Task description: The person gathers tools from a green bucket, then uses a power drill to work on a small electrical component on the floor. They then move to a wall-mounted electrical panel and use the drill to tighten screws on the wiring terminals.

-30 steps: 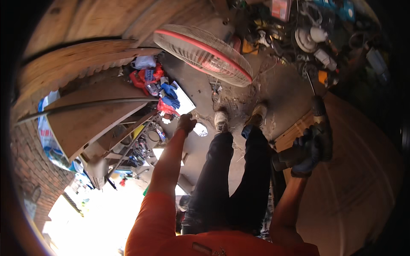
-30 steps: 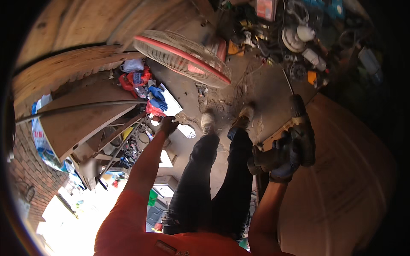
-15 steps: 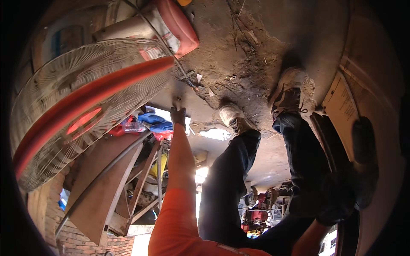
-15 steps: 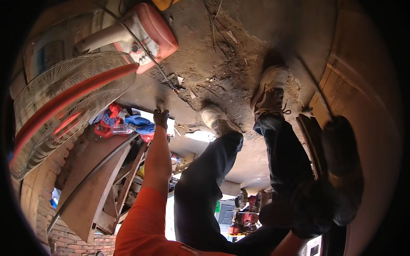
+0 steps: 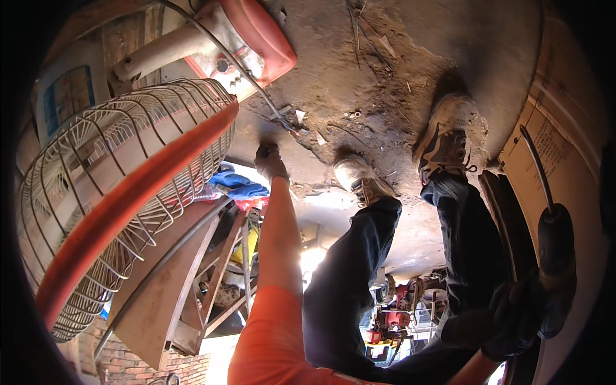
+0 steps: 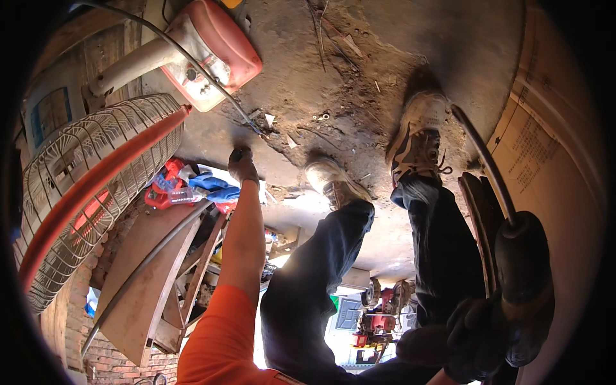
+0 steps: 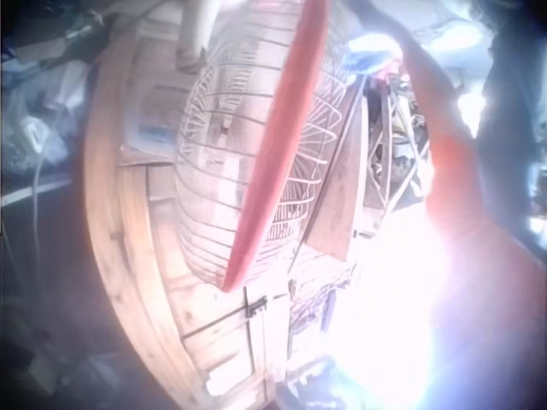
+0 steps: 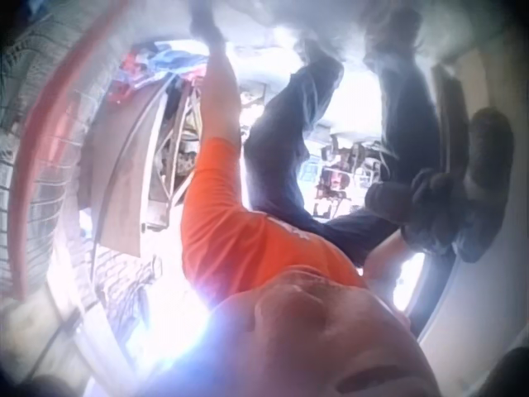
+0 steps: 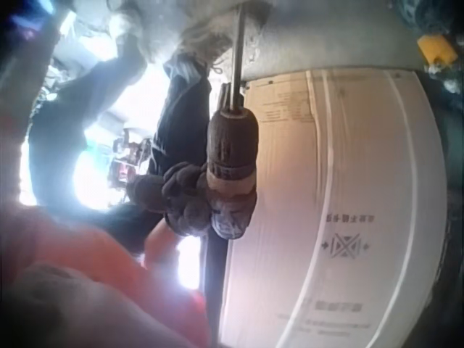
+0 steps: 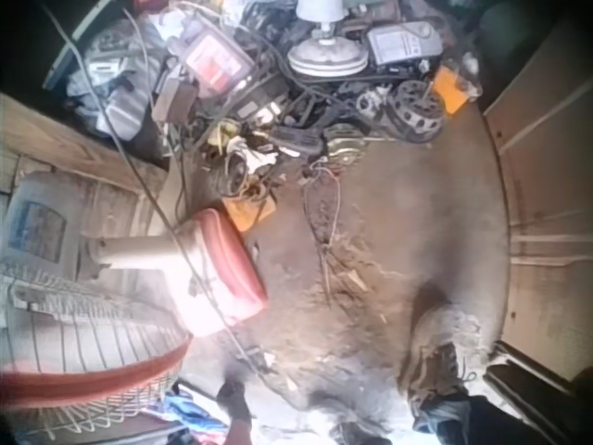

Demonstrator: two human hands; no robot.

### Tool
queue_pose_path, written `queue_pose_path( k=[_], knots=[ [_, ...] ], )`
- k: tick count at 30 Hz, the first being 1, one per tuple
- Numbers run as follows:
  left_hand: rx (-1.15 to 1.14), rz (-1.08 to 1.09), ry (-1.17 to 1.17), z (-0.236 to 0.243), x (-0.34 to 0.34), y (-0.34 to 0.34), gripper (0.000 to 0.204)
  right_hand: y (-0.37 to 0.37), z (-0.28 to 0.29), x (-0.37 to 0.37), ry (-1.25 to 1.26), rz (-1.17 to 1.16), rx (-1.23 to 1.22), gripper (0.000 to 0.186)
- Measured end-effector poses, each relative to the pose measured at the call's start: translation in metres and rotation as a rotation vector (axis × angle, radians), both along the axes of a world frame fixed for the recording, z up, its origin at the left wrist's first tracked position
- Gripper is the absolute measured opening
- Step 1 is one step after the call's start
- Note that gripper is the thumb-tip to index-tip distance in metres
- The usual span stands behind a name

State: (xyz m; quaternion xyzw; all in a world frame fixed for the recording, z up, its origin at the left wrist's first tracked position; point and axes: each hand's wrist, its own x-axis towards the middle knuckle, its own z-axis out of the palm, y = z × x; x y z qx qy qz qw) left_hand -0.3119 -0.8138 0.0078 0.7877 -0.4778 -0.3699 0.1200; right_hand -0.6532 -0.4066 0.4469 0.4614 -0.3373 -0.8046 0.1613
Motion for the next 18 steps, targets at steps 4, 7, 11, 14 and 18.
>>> queue_pose_path(
  k=[4,7,11,14,18],
  knots=[
    [0.032,0.02,-0.135,0.018,-0.003,-0.004,0.02,0.006,0.006,-0.008,-0.452,-0.187,-0.109,0.029],
    [0.116,-0.034,-0.131,0.018,0.005,-0.009,0.016,-0.055,0.005,-0.018,-0.638,-0.236,-0.267,0.024],
    [0.112,-0.109,0.035,0.01,0.034,-0.02,0.015,-0.108,-0.01,-0.02,-0.81,-0.291,-0.58,0.019],
    [0.283,0.207,0.669,0.045,0.004,-0.024,0.01,-0.112,-0.015,-0.017,-0.766,-0.274,-0.562,0.021],
    [0.677,0.14,1.417,0.098,-0.018,-0.033,0.013,-0.12,-0.015,-0.019,-0.7,-0.241,-0.481,0.025]
  ],
)
